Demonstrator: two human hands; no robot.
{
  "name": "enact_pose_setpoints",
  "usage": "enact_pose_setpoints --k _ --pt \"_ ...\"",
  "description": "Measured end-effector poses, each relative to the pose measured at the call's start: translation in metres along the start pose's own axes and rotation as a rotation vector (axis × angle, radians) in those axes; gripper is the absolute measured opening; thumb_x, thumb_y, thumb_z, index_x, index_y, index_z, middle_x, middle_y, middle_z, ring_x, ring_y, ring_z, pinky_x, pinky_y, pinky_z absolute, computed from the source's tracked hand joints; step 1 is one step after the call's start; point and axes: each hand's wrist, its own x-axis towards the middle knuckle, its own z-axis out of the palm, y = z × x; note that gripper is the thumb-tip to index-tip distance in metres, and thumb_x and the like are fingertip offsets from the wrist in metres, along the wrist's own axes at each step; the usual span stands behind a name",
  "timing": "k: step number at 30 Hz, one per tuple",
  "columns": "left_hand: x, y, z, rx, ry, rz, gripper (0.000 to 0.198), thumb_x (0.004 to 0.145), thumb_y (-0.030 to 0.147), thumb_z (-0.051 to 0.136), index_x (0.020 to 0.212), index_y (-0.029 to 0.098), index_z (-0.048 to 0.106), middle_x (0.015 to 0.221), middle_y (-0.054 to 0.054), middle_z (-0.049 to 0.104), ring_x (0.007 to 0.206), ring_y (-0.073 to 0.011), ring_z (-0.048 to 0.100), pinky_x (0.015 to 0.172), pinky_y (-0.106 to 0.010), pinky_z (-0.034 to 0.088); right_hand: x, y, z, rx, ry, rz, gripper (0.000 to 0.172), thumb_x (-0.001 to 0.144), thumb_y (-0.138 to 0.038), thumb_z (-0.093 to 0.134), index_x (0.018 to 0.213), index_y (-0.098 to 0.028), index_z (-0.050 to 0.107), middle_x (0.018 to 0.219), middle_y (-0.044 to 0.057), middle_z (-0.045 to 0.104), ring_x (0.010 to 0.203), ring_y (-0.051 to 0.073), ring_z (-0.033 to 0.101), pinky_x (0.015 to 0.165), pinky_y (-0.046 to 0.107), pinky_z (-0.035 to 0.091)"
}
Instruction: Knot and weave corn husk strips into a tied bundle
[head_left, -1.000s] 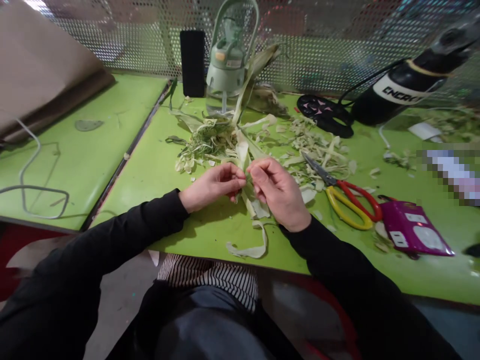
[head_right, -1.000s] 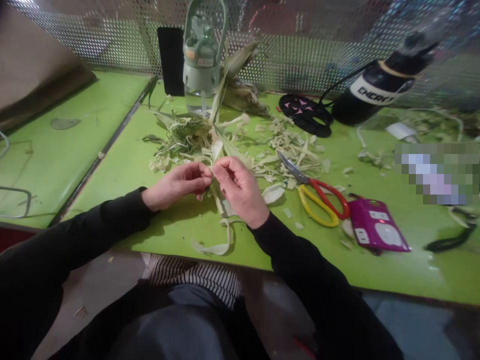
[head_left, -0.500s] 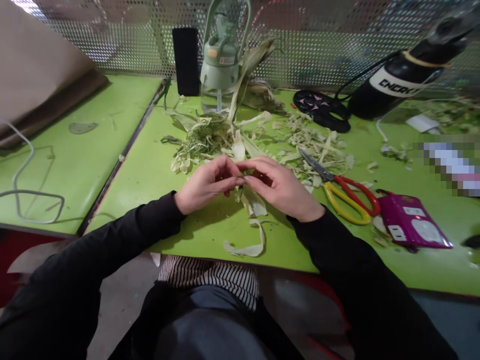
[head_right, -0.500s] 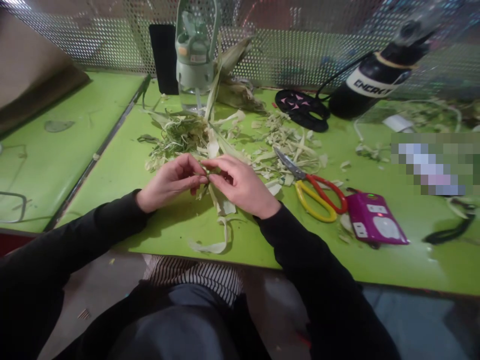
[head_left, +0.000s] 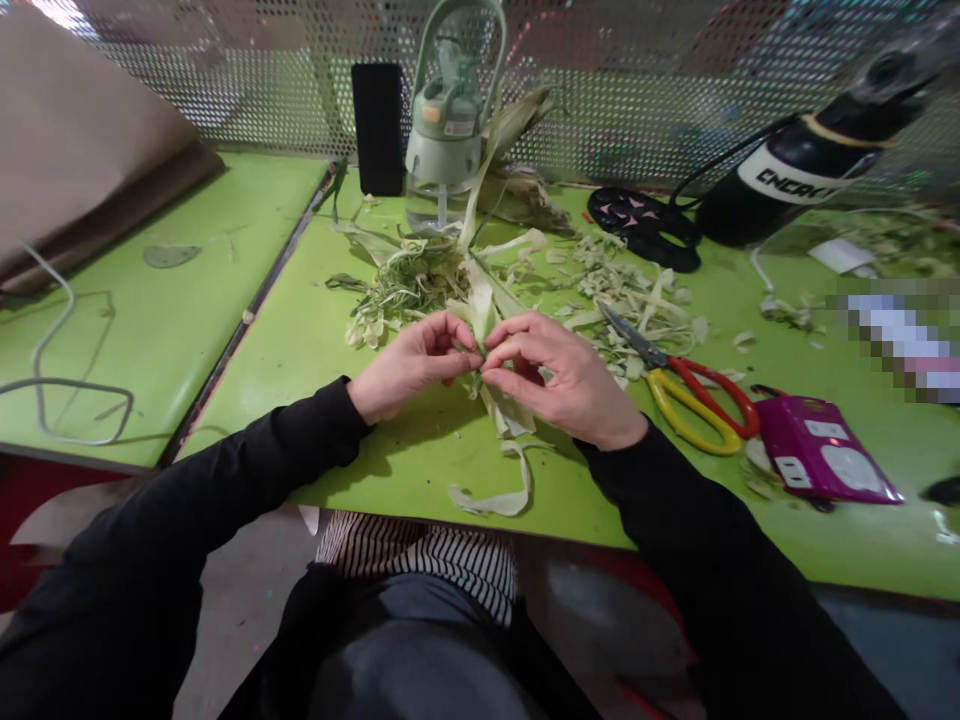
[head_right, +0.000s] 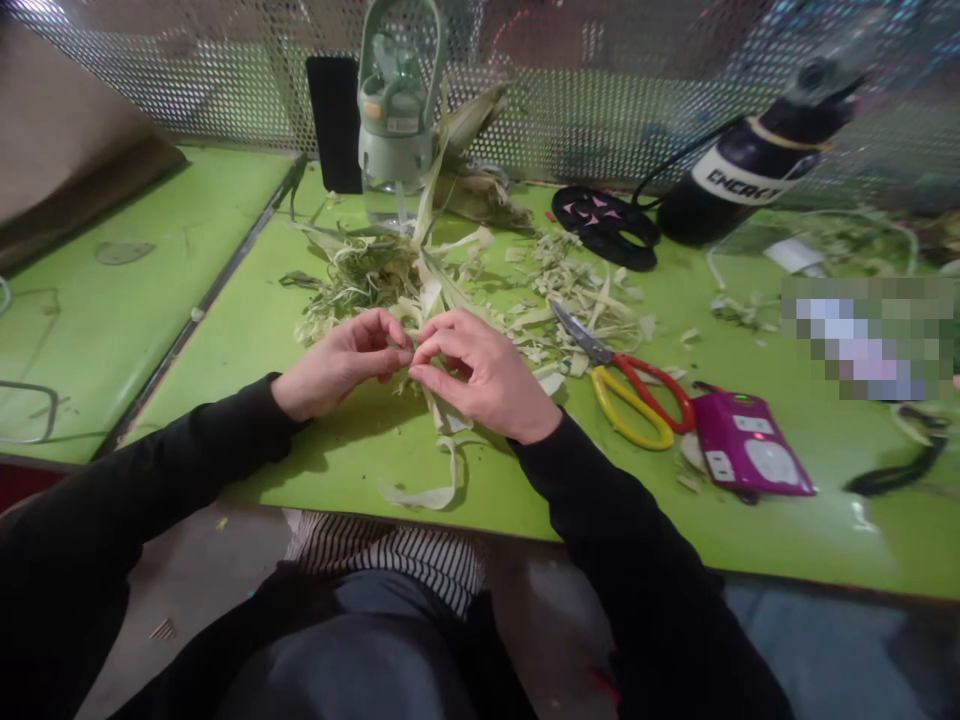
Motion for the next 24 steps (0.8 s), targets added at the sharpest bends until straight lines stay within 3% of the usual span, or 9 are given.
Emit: enact_pose_setpoints --k 3,6,12,17,24 --pt "-0.001 0.0 0.001 0.171 -0.01 0.171 0.015 0.079 0.012 0.064 0.087 0.016 0.051 0.082 0.002 0.057 0.073 -0.0052 0.057 0.068 -0.019 0.05 0.0 0.001 0.002 0.047 0.009 0.113 0.013 0.091 -0.033 0.061 0.089 -0.02 0.065 0.097 0.005 0.067 0.069 0.013 0.057 0.06 0.028 0.043" --pt "-0.003 -0.002 0.002 0.394 0.0 0.305 0.012 0.083 0.011 0.056 0.089 0.017 0.048 0.085 0.001 0.057 0.073 -0.0059 0.059 0.065 -0.018 0.05 0.001 0.0 0.006 0.052 0.047 0.22 0.014 0.095 -0.029 0.054 0.099 -0.02 0.063 0.09 0.004 0.069 0.071 0.015 0.06 0.065 0.029 0.045" --pt "-0.006 -0.012 0.002 0.94 0.108 0.57 0.017 0.086 0.009 0.052 0.1 0.018 0.056 0.094 -0.002 0.065 0.078 -0.0093 0.062 0.066 -0.021 0.052 0.0 0.003 0.012 0.051 0.013 0.235 0.021 0.094 -0.033 0.055 0.092 -0.019 0.07 0.085 0.004 0.07 0.074 0.017 0.061 0.069 0.03 0.045" --pt "-0.008 -0.011 0.005 1.146 0.204 0.576 0.021 0.091 0.016 0.051 0.111 0.019 0.058 0.096 -0.004 0.069 0.075 -0.0115 0.066 0.062 -0.022 0.051 0.001 0.008 0.015 0.084 0.04 0.26 0.022 0.091 -0.036 0.057 0.088 -0.02 0.072 0.084 0.004 0.068 0.074 0.017 0.06 0.066 0.031 0.044" --pt "-0.009 -0.006 0.006 1.225 0.175 0.534 0.024 0.092 0.017 0.05 0.114 0.019 0.058 0.088 -0.004 0.07 0.076 -0.0126 0.066 0.058 -0.02 0.047 0.0 -0.003 0.017 0.059 0.082 0.279 0.009 0.085 -0.024 0.062 0.077 -0.019 0.061 0.08 0.002 0.06 0.065 0.013 0.052 0.058 0.027 0.041"
